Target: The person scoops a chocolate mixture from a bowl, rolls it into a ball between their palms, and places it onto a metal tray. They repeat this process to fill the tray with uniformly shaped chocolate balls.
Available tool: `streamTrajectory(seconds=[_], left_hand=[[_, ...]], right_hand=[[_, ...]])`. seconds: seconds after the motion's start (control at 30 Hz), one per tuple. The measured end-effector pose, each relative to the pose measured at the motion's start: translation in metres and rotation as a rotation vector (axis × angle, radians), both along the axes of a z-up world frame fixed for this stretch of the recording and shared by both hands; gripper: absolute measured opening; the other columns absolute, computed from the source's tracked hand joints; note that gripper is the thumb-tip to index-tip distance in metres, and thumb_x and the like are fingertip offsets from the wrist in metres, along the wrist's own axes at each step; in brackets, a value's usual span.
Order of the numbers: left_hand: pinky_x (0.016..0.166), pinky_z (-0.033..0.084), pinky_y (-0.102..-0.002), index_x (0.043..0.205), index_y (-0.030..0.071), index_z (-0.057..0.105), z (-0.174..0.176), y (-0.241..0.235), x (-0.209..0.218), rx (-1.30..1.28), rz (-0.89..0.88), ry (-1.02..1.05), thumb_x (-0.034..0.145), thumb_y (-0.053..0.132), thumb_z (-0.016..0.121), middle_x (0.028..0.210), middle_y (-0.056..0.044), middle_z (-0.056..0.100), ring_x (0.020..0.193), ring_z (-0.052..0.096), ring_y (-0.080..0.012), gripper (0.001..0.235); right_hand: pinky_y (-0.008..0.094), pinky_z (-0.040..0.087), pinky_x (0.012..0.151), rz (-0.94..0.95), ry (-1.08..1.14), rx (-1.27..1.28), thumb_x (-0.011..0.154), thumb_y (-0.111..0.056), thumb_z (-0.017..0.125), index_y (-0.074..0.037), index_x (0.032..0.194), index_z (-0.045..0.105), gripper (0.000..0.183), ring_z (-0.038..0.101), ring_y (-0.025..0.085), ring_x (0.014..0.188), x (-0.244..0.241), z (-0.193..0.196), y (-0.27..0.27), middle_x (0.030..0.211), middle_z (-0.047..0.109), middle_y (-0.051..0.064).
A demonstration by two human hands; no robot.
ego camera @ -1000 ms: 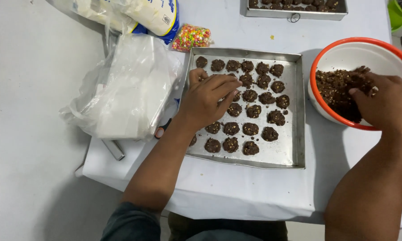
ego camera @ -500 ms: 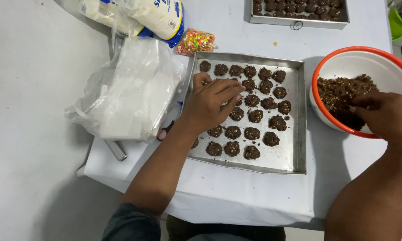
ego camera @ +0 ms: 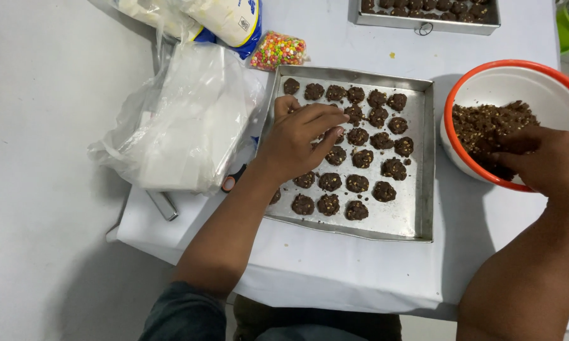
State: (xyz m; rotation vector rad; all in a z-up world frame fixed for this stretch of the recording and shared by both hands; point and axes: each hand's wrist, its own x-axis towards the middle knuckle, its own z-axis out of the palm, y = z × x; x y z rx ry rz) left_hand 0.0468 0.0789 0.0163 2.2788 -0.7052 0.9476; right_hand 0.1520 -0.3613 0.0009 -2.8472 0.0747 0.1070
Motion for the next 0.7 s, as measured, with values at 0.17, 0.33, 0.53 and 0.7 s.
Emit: streamTrajectory(seconds=[0.17, 0.33, 0.53, 0.7], left_hand=[[0.092, 0.031, -0.040, 0.116, 0.015, 0.075, -0.002, 0.000, 0.000, -0.004, 0.010, 0.004, 0.098, 0.014, 0.076, 0.117, 0.000, 0.075, 0.103, 0.070, -0.0132, 0.017], [0.092, 0.031, -0.041, 0.116, 0.016, 0.074, -0.001, 0.000, -0.002, 0.008, 0.011, 0.018, 0.098, 0.014, 0.075, 0.118, 0.001, 0.074, 0.104, 0.070, -0.0124, 0.018], [0.094, 0.033, -0.041, 0.116, 0.017, 0.075, 0.001, 0.000, -0.002, -0.005, 0.018, 0.010, 0.097, 0.015, 0.077, 0.118, 0.000, 0.075, 0.104, 0.071, -0.0140, 0.019], [0.093, 0.032, -0.040, 0.115, 0.017, 0.075, 0.000, 0.000, -0.002, -0.016, 0.022, -0.003, 0.097, 0.014, 0.077, 0.117, 0.000, 0.075, 0.104, 0.071, -0.0129, 0.018]], right_hand=[[0.039, 0.051, 0.077, 0.004, 0.005, -0.131, 0.082, -0.039, 0.086, -0.026, 0.112, 0.084, 0.033, 0.072, 0.025, 0.092, 0.006, -0.006, -0.005, 0.102, 0.081, 0.002], [0.040, 0.052, 0.081, 0.012, -0.071, -0.089, 0.085, -0.029, 0.083, -0.025, 0.122, 0.082, 0.037, 0.072, 0.027, 0.095, -0.003, 0.004, 0.003, 0.102, 0.081, 0.005], [0.046, 0.053, 0.077, 0.010, -0.164, -0.113, 0.089, -0.022, 0.077, -0.020, 0.121, 0.081, 0.032, 0.072, 0.034, 0.096, -0.016, 0.043, 0.034, 0.114, 0.079, 0.006], [0.059, 0.053, 0.083, -0.062, 0.157, -0.110, 0.096, -0.032, 0.065, -0.020, 0.140, 0.068, 0.046, 0.066, 0.044, 0.113, -0.031, 0.077, 0.068, 0.141, 0.064, 0.016]])
